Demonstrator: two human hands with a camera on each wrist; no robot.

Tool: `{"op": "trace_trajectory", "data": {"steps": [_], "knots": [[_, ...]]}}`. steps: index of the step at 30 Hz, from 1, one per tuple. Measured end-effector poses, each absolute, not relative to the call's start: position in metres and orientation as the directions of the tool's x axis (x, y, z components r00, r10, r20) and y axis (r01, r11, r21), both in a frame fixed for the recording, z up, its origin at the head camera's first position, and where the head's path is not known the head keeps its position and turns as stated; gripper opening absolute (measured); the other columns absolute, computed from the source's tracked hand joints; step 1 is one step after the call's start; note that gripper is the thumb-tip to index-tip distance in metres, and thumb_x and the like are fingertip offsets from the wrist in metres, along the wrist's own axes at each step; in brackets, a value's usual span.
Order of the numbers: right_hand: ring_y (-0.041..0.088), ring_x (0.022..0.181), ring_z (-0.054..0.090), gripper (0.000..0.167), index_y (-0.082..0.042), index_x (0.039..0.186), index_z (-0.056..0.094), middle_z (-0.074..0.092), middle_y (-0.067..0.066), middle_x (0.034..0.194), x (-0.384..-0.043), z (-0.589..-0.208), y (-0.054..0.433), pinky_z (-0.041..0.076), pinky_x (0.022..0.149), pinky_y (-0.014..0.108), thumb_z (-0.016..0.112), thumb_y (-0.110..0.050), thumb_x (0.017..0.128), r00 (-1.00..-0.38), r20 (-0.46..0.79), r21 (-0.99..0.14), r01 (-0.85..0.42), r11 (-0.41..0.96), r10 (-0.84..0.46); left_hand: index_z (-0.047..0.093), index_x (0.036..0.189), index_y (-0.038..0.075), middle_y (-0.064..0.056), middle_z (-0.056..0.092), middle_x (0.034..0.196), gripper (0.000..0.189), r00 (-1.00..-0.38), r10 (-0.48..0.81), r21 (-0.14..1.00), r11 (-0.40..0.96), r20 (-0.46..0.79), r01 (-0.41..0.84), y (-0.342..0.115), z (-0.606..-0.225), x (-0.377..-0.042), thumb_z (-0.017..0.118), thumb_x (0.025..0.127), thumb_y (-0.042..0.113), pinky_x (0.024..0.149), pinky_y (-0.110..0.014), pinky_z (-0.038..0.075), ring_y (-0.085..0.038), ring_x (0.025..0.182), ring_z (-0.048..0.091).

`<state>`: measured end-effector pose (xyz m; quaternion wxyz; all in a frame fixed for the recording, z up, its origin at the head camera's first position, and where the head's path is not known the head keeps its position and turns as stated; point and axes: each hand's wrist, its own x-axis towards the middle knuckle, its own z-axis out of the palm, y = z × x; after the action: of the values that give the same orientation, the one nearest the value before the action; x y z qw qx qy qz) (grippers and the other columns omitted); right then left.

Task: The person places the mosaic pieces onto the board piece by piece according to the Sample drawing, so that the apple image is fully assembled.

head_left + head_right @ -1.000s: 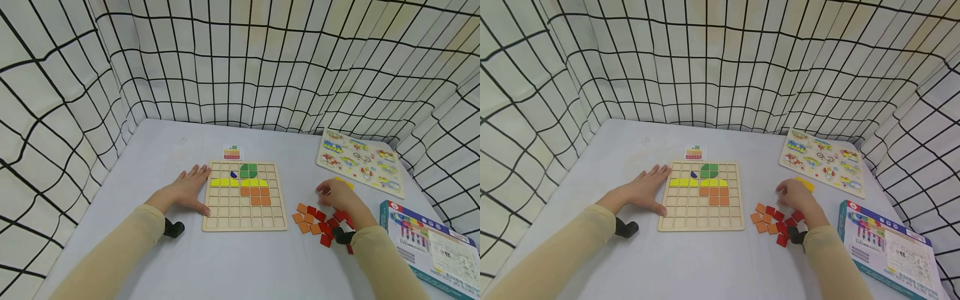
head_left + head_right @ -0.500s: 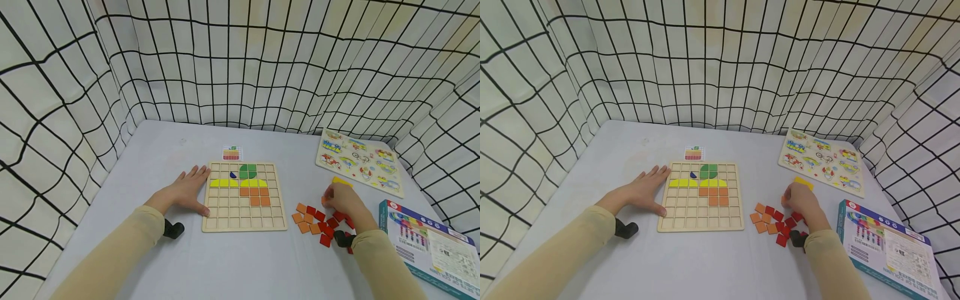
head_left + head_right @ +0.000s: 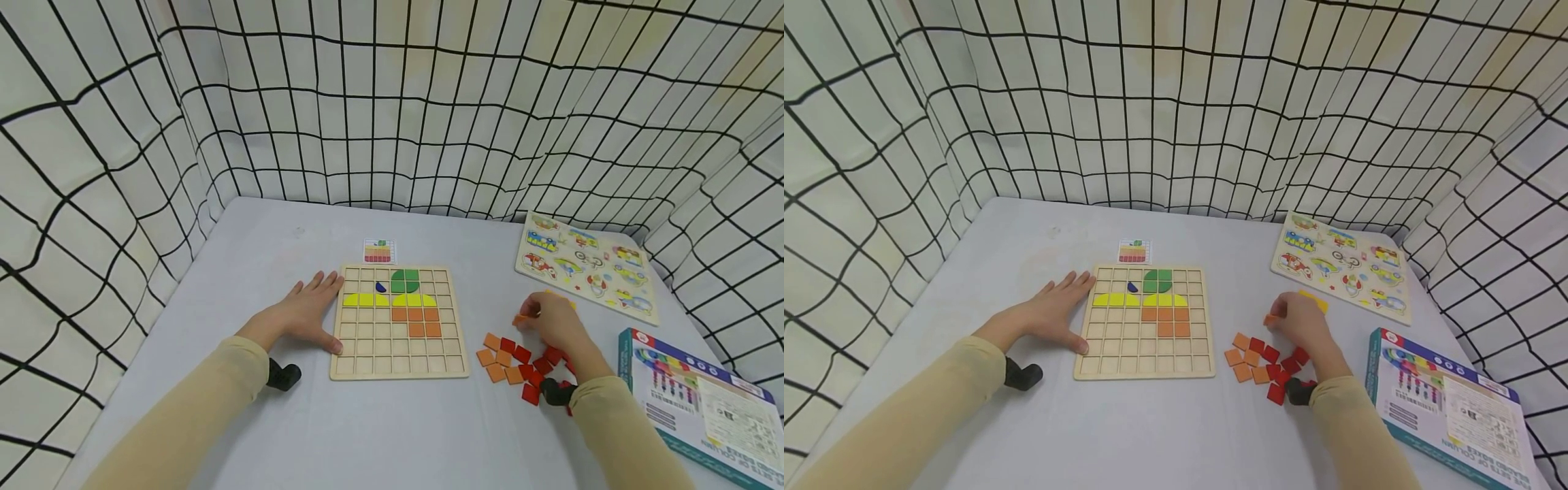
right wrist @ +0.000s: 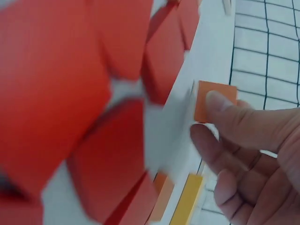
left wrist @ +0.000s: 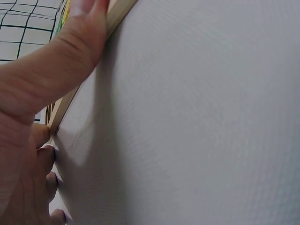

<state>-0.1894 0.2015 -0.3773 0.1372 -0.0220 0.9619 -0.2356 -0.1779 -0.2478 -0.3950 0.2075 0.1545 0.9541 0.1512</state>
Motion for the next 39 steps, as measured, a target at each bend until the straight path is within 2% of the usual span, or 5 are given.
{"op": "trace_trajectory", "data": {"steps": [7, 15, 22, 26, 39], "knots": [[0.028, 0.099, 0.066, 0.012, -0.007, 0.105, 0.07, 0.07, 0.01, 0.103, -0.194, -0.377, 0.166, 0.059, 0.086, 0.035, 0.073, -0.012, 0.095, -0.966, -0.164, -0.604, -0.062, 0.794, -0.2, 0.011, 0.164, 0.001, -0.021, 0.007, 0.172, 0.135, -0.865, 0.361, 0.354, 0.905, -0.348, 0.236, -0.248, -0.395, -0.177, 0.087, 0.069, 0.061, 0.125, -0.069, 0.004, -0.045, 0.159, 0.0], [0.021, 0.093, 0.067, 0.011, -0.007, 0.101, 0.071, 0.07, 0.007, 0.099, -0.196, -0.377, 0.105, 0.059, 0.085, 0.032, 0.076, -0.011, 0.092, -0.932, -0.146, -0.717, -0.132, 0.685, -0.332, 0.011, 0.164, 0.002, -0.021, 0.006, 0.172, 0.137, -0.866, 0.362, 0.358, 0.904, -0.344, 0.235, -0.249, -0.396, -0.176, 0.087, 0.068, 0.063, 0.125, -0.069, 0.004, -0.045, 0.159, 0.0], [0.016, 0.083, 0.061, 0.007, -0.011, 0.094, 0.074, 0.07, 0.001, 0.092, -0.193, -0.381, 0.055, 0.055, 0.079, 0.026, 0.079, -0.012, 0.09, -0.892, -0.144, -0.687, -0.222, 0.692, -0.429, 0.01, 0.164, 0.002, -0.021, 0.006, 0.172, 0.138, -0.868, 0.356, 0.358, 0.905, -0.347, 0.228, -0.248, -0.396, -0.176, 0.087, 0.067, 0.064, 0.125, -0.069, 0.003, -0.044, 0.159, -0.001], [0.015, 0.083, 0.059, 0.005, -0.011, 0.092, 0.075, 0.071, 0.0, 0.092, -0.19, -0.382, 0.037, 0.054, 0.076, 0.024, 0.079, -0.013, 0.09, -0.869, -0.172, -0.674, -0.24, 0.699, -0.465, 0.01, 0.164, 0.002, -0.021, 0.005, 0.172, 0.138, -0.867, 0.355, 0.354, 0.907, -0.348, 0.229, -0.249, -0.396, -0.177, 0.087, 0.068, 0.064, 0.125, -0.069, 0.003, -0.044, 0.159, -0.001], [0.015, 0.088, 0.057, 0.005, -0.013, 0.092, 0.077, 0.069, -0.003, 0.094, -0.186, -0.389, 0.021, 0.053, 0.08, 0.028, 0.078, -0.018, 0.092, -0.876, -0.212, -0.575, -0.247, 0.78, -0.434, 0.01, 0.164, 0.001, -0.021, 0.005, 0.172, 0.138, -0.866, 0.358, 0.356, 0.906, -0.35, 0.231, -0.249, -0.395, -0.177, 0.087, 0.068, 0.064, 0.125, -0.069, 0.003, -0.045, 0.159, -0.002]]}}
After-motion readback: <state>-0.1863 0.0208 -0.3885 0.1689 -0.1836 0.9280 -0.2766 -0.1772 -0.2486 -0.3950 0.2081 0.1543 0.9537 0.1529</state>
